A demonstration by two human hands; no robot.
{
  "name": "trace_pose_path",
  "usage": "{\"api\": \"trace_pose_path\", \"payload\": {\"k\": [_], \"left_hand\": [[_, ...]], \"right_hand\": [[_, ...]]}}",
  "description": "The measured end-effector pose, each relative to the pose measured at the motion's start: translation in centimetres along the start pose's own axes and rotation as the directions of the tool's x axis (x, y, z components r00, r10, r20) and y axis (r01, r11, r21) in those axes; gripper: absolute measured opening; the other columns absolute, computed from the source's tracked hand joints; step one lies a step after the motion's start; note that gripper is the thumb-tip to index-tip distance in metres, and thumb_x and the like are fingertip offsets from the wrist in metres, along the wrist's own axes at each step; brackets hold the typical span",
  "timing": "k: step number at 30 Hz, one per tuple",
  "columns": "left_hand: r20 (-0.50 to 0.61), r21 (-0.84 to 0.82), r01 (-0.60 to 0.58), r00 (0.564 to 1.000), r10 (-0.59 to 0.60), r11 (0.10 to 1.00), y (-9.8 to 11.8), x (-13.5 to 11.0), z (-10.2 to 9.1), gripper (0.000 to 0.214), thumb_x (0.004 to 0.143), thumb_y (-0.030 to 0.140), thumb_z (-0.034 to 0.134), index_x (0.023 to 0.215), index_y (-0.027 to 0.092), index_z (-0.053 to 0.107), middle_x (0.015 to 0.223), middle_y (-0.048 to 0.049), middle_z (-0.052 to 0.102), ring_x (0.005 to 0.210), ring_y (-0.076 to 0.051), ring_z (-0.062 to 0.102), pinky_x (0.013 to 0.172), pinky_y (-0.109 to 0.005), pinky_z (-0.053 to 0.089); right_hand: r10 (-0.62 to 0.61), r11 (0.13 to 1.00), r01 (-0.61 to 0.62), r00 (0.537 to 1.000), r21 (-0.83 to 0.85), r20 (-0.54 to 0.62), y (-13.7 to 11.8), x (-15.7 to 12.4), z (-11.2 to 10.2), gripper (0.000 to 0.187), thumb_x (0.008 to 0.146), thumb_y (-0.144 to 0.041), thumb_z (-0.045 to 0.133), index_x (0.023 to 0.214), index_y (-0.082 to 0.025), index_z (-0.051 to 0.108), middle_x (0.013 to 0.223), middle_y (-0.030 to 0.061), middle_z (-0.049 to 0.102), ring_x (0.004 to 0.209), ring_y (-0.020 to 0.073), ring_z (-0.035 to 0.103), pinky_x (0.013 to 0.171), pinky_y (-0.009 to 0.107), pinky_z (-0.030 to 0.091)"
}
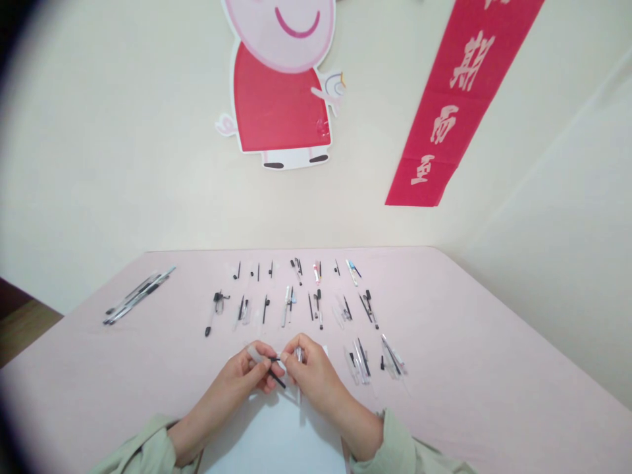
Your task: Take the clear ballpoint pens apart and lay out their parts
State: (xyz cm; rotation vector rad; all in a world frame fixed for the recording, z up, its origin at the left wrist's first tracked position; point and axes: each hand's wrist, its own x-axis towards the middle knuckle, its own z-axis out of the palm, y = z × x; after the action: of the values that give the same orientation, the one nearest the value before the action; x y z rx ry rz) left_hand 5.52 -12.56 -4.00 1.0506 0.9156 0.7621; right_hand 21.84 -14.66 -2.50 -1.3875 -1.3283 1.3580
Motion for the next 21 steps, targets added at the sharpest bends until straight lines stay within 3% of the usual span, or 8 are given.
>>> {"api": "trace_pose_path", "payload": {"k": [4,10,15,18,21], "left_hand": [[-0.01,0.029,-0.013,1.0,0.013,1.0,0.5,-0.4,0.3,0.036,0.071,0.046,0.069,0.085,0.016,0.055,0.064,-0.0013,0.066,0.056,-0.013,0.06,0.055,-0.024,0.045],[-0.002,0.05,-0.016,1.0,0.016,0.999,1.2,-0.7,0.5,0.037,0.07,0.048,0.07,0.082,0.016,0.057,0.059,0.0005,0.063,0.054,-0.012,0.057,0.055,-0.024,0.044],[-0.004,0.014,0.042,0.999,-0.042,0.999,1.1,-0.5,0.5,0.044,0.07,0.05,0.07,0.094,0.015,0.06,0.064,-0.002,0.067,0.059,-0.013,0.059,0.059,-0.025,0.046],[-0.052,-0.047,0.097,0.994,-0.099,0.994,0.7,-0.1,0.4,0.046,0.065,0.053,0.073,0.089,0.016,0.061,0.073,-0.0047,0.07,0.06,-0.013,0.059,0.06,-0.025,0.048],[-0.091,-0.08,0.131,0.986,-0.138,0.988,0.0,0.5,-0.1,0.048,0.058,0.056,0.076,0.082,0.016,0.062,0.073,-0.0054,0.071,0.057,-0.013,0.059,0.058,-0.025,0.049]], "right_hand": [[-0.076,0.992,0.074,0.997,-0.098,-0.016,-0.1,-0.3,0.3,0.008,0.08,-0.026,0.054,0.077,-0.019,0.052,0.055,-0.006,0.049,0.051,0.0102,0.041,0.051,0.022,0.031],[-0.123,0.96,0.119,0.992,-0.255,0.003,-0.2,-0.7,0.2,0.009,0.082,-0.028,0.057,0.078,-0.02,0.055,0.06,-0.0055,0.047,0.057,0.0113,0.04,0.053,0.023,0.028],[-0.162,0.942,0.155,0.987,-0.298,0.002,-1.0,-0.9,-0.4,0.004,0.082,-0.022,0.054,0.078,-0.021,0.055,0.061,-0.0053,0.049,0.057,0.0107,0.041,0.053,0.022,0.028],[-0.232,0.92,0.193,0.97,-0.342,-0.078,-1.9,0.0,-3.3,0.007,0.084,-0.024,0.052,0.078,-0.02,0.054,0.062,-0.0049,0.049,0.058,0.0113,0.044,0.054,0.022,0.03],[-0.286,0.854,0.136,0.929,-0.502,-0.233,-2.2,2.0,-8.9,0.013,0.086,-0.027,0.049,0.077,-0.02,0.054,0.061,-0.0045,0.05,0.059,0.0123,0.047,0.057,0.021,0.034]]}}
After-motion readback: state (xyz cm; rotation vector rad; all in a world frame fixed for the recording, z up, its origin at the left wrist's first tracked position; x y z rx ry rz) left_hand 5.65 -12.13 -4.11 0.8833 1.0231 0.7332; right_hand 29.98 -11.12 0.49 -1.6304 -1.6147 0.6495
